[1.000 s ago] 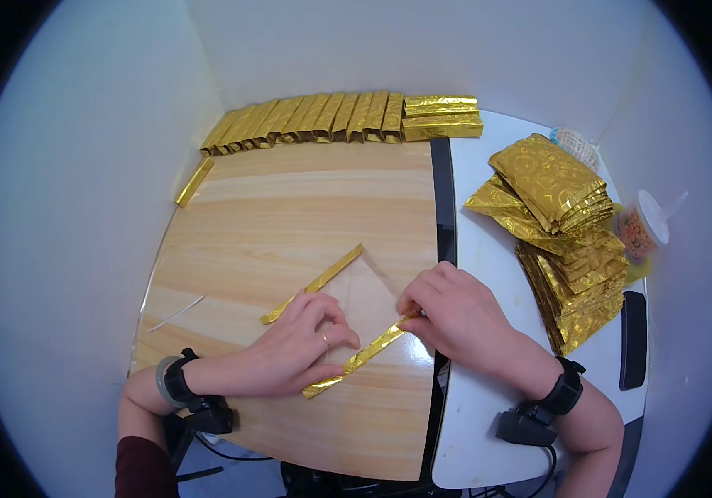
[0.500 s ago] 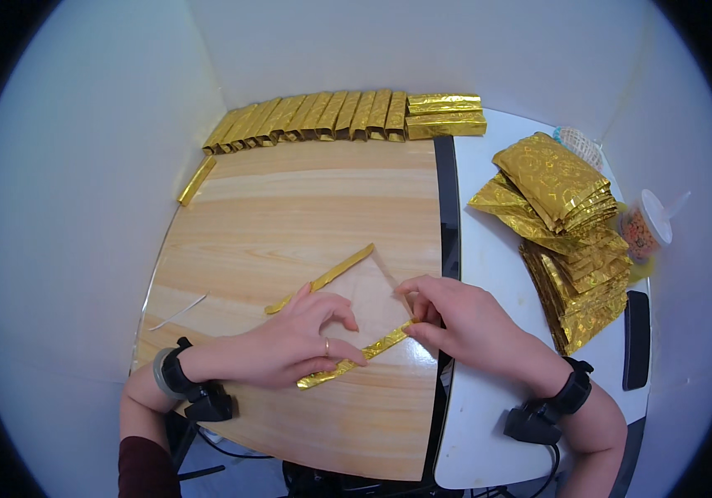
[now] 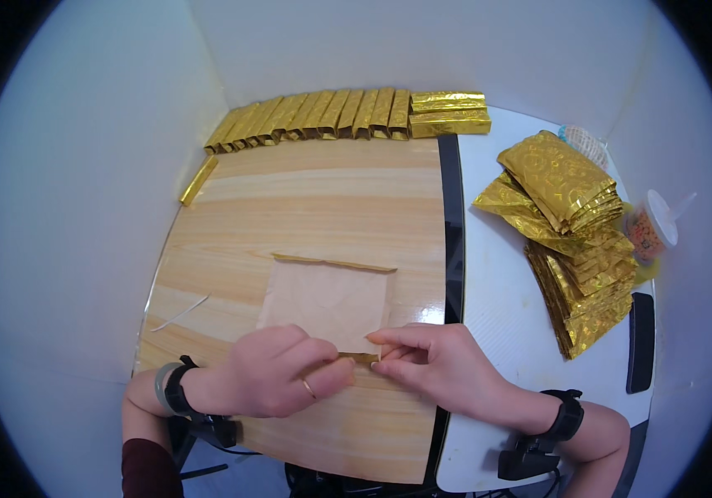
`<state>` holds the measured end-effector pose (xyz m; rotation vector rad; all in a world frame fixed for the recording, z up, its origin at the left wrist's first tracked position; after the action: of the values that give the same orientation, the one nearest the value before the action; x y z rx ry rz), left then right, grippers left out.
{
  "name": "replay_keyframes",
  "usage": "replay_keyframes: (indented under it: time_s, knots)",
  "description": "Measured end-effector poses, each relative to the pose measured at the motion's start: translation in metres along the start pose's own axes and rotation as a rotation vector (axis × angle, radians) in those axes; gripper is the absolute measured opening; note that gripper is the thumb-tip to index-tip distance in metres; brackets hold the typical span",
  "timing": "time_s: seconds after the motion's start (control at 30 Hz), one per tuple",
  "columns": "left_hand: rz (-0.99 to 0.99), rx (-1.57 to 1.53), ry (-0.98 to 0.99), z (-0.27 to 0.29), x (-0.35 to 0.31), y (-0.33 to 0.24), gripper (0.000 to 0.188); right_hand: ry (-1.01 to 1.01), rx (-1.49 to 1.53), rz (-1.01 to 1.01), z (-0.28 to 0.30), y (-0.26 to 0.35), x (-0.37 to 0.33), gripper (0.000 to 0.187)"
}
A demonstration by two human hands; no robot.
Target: Folding and preparing gold foil packaging sheets on a wooden workstation.
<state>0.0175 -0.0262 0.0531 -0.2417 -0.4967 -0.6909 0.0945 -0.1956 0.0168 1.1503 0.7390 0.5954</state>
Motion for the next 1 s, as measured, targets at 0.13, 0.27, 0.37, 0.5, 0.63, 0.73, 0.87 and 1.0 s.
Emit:
replay_keyframes:
  time_s: [0.13, 0.27, 0.37, 0.5, 0.63, 0.73, 0.87, 1.0]
  knots:
    - [0.043, -0.005, 0.162, -0.014, -0.005, 0.001, 0.026, 0.03, 0.189, 0.064, -0.014, -0.006, -0.004, 0.038]
    - [0.038, 0.056, 0.141, -0.016, -0.004, 0.001, 0.023, 0.08, -0.183, 0.255, -0.008, 0.005, -0.005, 0.04]
    - [0.042, 0.045, 0.135, -0.019, -0.011, 0.005, 0.021, -0.224, -0.639, 0.514, 0.012, 0.009, 0.001, 0.04]
    - [0.255, -0.051, 0.049, -0.022, -0.015, 0.019, 0.019, -0.325, -0.717, 0.378, 0.029, 0.008, 0.005, 0.041]
    - [0.11, -0.06, -0.069, -0.014, -0.01, 0.023, 0.013, -0.317, -0.718, 0.411, 0.027, 0.007, 0.008, 0.04]
    - [0.225, -0.092, -0.049, -0.015, -0.012, 0.025, 0.008, -0.3, -0.725, 0.432, 0.029, 0.006, 0.007, 0.032]
    - [0.388, -0.318, 0.077, -0.023, -0.013, 0.032, 0.015, -0.306, -0.768, 0.613, 0.025, 0.005, 0.008, 0.015]
    - [0.434, -0.329, 0.131, -0.024, -0.015, 0.036, 0.013, -0.254, -0.769, 0.592, 0.025, 0.003, 0.009, 0.012]
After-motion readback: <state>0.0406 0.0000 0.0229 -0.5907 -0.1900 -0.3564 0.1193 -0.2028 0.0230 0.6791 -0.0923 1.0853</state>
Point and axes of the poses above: each hand's wrist, its own x-axis towards the middle knuckle, its own z-axis out of the back of the hand, y = z × x, the point moved 4 cm from there along x, towards the middle knuckle, and after that the axes turned 3 degrees about z, right-handed, at the moved point
